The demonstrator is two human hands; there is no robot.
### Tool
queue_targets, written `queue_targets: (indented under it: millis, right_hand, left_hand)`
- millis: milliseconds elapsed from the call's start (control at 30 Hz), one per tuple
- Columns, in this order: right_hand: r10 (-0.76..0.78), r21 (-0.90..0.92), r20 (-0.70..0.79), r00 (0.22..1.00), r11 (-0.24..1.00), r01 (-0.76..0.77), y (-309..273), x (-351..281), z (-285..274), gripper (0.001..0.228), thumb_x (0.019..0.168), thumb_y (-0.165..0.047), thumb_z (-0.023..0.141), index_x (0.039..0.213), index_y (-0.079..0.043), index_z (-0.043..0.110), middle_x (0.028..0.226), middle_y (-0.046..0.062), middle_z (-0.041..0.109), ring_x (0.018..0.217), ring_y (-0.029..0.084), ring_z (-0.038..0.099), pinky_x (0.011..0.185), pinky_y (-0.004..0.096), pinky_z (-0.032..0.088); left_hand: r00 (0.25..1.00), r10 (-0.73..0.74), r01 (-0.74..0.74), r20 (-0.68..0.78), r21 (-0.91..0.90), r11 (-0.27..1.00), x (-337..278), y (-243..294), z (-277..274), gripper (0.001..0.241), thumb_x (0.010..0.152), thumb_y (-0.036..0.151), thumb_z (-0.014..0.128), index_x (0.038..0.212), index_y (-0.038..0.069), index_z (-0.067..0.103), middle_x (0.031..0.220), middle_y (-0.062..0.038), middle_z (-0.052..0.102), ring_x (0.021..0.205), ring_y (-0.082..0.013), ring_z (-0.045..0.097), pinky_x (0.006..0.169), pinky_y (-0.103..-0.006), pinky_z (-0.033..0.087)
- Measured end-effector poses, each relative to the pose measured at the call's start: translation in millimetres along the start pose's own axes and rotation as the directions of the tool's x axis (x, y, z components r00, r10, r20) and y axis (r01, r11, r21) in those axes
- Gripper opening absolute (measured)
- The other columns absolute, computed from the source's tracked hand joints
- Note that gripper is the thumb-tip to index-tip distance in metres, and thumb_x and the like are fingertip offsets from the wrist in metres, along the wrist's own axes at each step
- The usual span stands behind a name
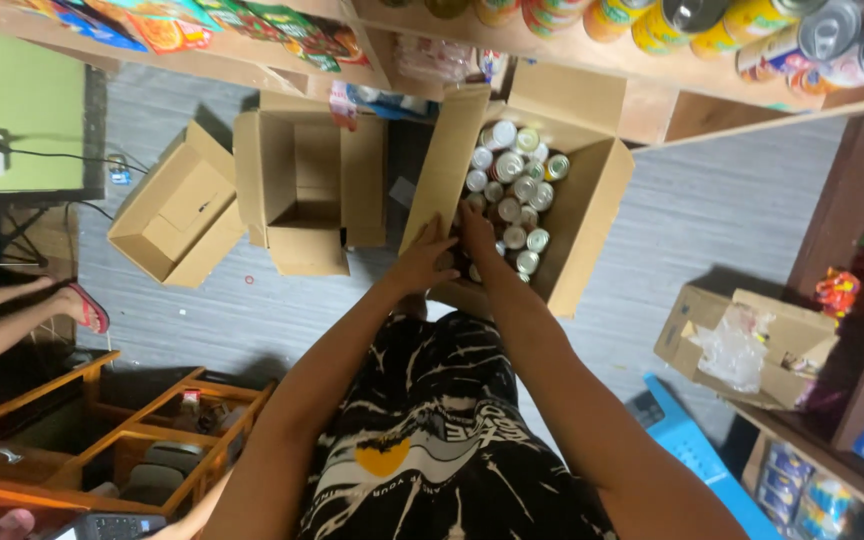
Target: Stocking canned goods onto grocery store shelves from a cardboard box.
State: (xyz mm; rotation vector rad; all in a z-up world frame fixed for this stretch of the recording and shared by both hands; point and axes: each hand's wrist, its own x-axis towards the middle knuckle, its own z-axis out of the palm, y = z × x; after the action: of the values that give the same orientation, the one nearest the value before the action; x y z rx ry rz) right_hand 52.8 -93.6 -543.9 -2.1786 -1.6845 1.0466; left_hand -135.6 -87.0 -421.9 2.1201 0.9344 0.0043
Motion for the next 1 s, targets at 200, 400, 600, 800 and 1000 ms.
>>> queue_targets:
  millis: [200,400,600,800,1000]
  right_hand:
    - [-0.071,0.078,-0.131,0.989,0.994,0.082,60.8,16.0,27.7,0.048,0.090,-0.007,0.066,0.136,-0.009,0.052,0.128,0.028,0.061,0.106,0.049,0.065,0.085,0.055,0.055]
    - [-0.151,0.329,-0.300,0.942,0.910,0.251,20.4,-65.5,-111.5,0.051,0.085,-0.016,0.083,0.130,-0.003,0.062,0.108,0.019,0.072,0.095,0.031,0.069,0.081,0.042,0.056]
    - [-0.030,0.898,0.020,0.999,0.440,-0.005,-43.9,-141.6,-230.0,0.047,0.099,-0.020,0.063,0.145,-0.008,0.059,0.104,0.001,0.069,0.082,0.006,0.060,0.070,0.021,0.050]
    - [-0.094,0.934,-0.142,0.985,0.316,0.165,-87.8,-169.9,-287.1,0.043,0.102,-0.017,0.062,0.142,-0.002,0.058,0.115,0.001,0.065,0.086,0.007,0.056,0.075,0.022,0.048]
    - [-0.069,0.868,-0.288,0.955,0.402,0.291,-106.5,-186.4,-313.9,0.052,0.096,-0.011,0.065,0.146,-0.006,0.050,0.104,0.004,0.069,0.081,0.009,0.060,0.069,0.024,0.050]
  left_hand:
    - [0.998,0.054,-0.061,-0.035,-0.271,0.961,-34.5,24.1,-47.6,0.072,0.090,0.037,0.075,0.149,0.004,0.048,0.150,-0.023,0.052,0.139,-0.0414,0.052,0.115,-0.0428,0.046]
    - [0.966,-0.161,0.061,-0.201,-0.429,0.901,-50.1,68.4,-82.4,0.059,0.089,0.030,0.077,0.141,0.011,0.059,0.137,-0.018,0.064,0.119,-0.0354,0.067,0.097,-0.0433,0.056]
    - [0.951,-0.012,-0.127,-0.309,-0.425,0.896,-30.5,140.7,-106.6,0.067,0.087,0.027,0.084,0.144,0.007,0.056,0.136,-0.018,0.064,0.120,-0.0327,0.066,0.092,-0.0396,0.055]
    - [0.991,-0.061,-0.031,-0.117,-0.651,0.758,-1.8,190.2,-119.7,0.071,0.087,0.024,0.080,0.148,0.006,0.050,0.122,-0.013,0.072,0.105,-0.0156,0.070,0.089,-0.0293,0.059]
    - [0.960,0.096,-0.276,-0.264,-0.822,0.498,14.2,206.4,-123.4,0.069,0.096,0.011,0.075,0.155,0.003,0.040,0.136,-0.011,0.063,0.121,-0.0145,0.063,0.099,-0.0308,0.055]
